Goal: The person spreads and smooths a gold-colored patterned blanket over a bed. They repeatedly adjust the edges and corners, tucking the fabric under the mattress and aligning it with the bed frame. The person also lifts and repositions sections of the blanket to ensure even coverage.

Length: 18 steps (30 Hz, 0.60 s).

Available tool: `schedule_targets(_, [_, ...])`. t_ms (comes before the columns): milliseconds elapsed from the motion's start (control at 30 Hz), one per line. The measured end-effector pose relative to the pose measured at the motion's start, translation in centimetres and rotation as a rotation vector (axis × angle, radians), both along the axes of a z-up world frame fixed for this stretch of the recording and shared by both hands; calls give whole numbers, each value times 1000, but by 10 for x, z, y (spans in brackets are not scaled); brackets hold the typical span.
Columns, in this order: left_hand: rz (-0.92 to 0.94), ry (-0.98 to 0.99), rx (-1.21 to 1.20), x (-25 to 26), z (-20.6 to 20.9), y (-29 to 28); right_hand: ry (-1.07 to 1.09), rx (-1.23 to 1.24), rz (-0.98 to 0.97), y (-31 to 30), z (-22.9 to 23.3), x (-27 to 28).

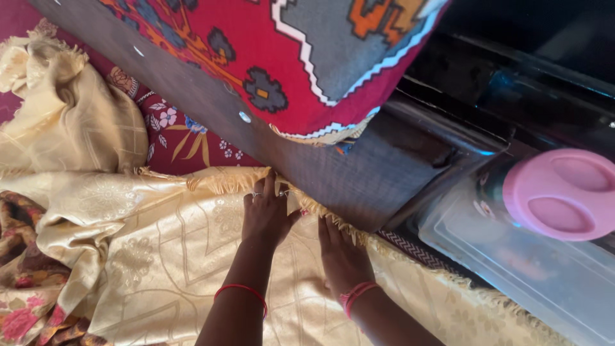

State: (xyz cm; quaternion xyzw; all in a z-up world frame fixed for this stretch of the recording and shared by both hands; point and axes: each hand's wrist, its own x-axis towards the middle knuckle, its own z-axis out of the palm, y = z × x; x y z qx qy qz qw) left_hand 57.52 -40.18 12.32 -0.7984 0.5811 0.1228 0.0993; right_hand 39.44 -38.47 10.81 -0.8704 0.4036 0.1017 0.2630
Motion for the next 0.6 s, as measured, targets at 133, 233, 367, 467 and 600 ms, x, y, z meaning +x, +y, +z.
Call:
schedule_targets(133, [19,-20,51,-1,-2,-3,-13,-170,-50,10,-25,10])
schedule_targets(233, [31,-40,30,-4,-15,2,-10,-253,-67,12,-25,14])
schedule_targets(367, [-32,-94,-274,-18,-47,19,128,-38,28,4,4,5])
schedule_targets(467, [-50,-157,-357,-34,-54,34,37,-13,9,2,15,-10])
schedule_targets(600, [-5,-185,-192,-37,-35,26,-115,-180,-68,23,7,-33])
